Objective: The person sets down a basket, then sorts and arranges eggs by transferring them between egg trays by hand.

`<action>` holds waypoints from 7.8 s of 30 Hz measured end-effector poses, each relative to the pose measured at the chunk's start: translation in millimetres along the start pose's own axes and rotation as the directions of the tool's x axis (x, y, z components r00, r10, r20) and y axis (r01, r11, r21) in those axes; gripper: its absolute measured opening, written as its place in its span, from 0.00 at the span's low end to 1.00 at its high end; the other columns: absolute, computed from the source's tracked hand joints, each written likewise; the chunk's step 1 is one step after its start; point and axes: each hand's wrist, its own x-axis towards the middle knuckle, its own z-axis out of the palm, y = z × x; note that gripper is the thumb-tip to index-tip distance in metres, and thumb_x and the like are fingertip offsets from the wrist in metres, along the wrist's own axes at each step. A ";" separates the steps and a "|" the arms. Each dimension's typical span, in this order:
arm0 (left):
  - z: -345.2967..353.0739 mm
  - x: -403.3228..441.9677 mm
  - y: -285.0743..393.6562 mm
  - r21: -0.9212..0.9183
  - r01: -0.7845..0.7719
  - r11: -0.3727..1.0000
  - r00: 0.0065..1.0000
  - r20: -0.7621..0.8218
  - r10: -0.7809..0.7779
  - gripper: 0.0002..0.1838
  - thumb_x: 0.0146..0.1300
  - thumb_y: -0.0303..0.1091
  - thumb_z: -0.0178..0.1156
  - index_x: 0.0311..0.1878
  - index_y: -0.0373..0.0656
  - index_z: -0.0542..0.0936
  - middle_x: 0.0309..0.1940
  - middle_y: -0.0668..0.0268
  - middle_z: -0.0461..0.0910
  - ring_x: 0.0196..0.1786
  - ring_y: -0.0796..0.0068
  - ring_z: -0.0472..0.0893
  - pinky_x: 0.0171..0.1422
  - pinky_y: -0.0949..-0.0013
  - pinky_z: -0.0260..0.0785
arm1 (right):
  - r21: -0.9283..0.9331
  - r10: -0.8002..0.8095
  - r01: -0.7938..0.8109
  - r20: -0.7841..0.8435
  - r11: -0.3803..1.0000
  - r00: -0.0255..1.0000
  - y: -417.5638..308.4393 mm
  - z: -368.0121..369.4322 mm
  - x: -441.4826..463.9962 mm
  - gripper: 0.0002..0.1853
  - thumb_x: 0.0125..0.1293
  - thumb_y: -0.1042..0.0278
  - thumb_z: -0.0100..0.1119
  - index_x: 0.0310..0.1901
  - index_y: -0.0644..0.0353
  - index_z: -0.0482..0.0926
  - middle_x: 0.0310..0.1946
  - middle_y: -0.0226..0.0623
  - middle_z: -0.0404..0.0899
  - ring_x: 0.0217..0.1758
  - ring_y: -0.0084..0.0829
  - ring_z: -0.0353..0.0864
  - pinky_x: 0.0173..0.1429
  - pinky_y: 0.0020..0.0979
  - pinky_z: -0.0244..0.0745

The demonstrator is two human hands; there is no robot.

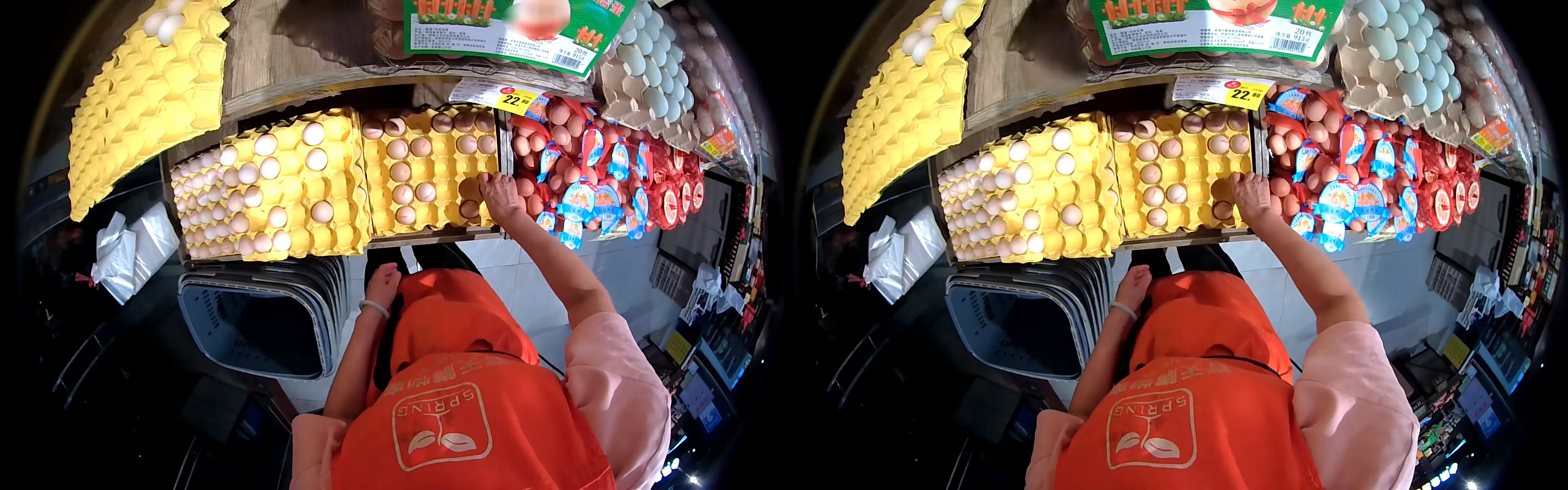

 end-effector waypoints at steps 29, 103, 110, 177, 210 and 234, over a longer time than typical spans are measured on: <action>-16.2 -8.7 -15.2 -0.058 0.020 0.998 0.999 0.032 -0.018 0.17 0.64 0.36 0.57 0.53 0.38 0.73 0.45 0.58 0.78 0.49 0.70 0.77 0.55 0.71 0.68 | 0.231 -0.183 0.175 0.013 0.957 0.983 -34.6 -20.3 -17.2 0.15 0.55 0.71 0.56 0.46 0.61 0.73 0.44 0.43 0.72 0.45 0.41 0.78 0.42 0.34 0.77; -19.4 105.5 204.4 0.654 -0.358 0.666 0.823 -0.116 0.556 0.23 0.54 0.32 0.62 0.51 0.36 0.67 0.50 0.43 0.68 0.43 0.43 0.77 0.46 0.52 0.73 | 0.627 -0.137 0.458 -0.491 0.631 0.860 -64.1 -48.2 26.8 0.15 0.50 0.71 0.58 0.40 0.62 0.69 0.36 0.45 0.70 0.39 0.43 0.77 0.38 0.38 0.77; -22.6 166.9 241.0 0.853 -0.045 0.520 0.914 -0.175 0.365 0.16 0.63 0.23 0.45 0.54 0.31 0.63 0.55 0.40 0.62 0.44 0.46 0.79 0.50 0.58 0.75 | 0.729 0.062 0.334 -0.457 0.598 0.887 -75.2 -52.4 57.9 0.18 0.50 0.75 0.57 0.45 0.64 0.68 0.42 0.48 0.69 0.43 0.47 0.75 0.43 0.40 0.76; 16.7 68.6 77.4 -0.866 0.158 0.473 0.785 -0.180 -0.593 0.15 0.56 0.35 0.63 0.45 0.47 0.72 0.38 0.72 0.74 0.39 0.79 0.74 0.47 0.74 0.69 | 0.879 0.549 -0.060 -0.240 0.472 0.801 49.4 26.4 101.7 0.24 0.65 0.53 0.52 0.53 0.64 0.71 0.52 0.62 0.69 0.53 0.56 0.69 0.57 0.44 0.66; 31.2 -39.4 142.8 -0.550 -0.175 0.817 0.963 -0.269 0.025 0.11 0.59 0.29 0.59 0.39 0.36 0.69 0.33 0.65 0.74 0.34 0.81 0.74 0.39 0.74 0.71 | 0.956 0.529 0.143 -0.263 0.258 0.807 103.3 -13.3 97.3 0.14 0.57 0.67 0.58 0.42 0.68 0.78 0.36 0.38 0.81 0.39 0.29 0.78 0.48 0.27 0.72; 35.5 -19.9 115.0 -0.185 -0.275 0.943 0.955 -0.163 0.247 0.21 0.65 0.40 0.54 0.55 0.35 0.72 0.45 0.56 0.80 0.46 0.68 0.80 0.52 0.67 0.70 | 0.976 0.407 0.219 -0.204 0.010 0.891 104.1 -42.9 54.7 0.19 0.59 0.65 0.55 0.48 0.69 0.72 0.42 0.39 0.75 0.41 0.30 0.73 0.46 0.30 0.70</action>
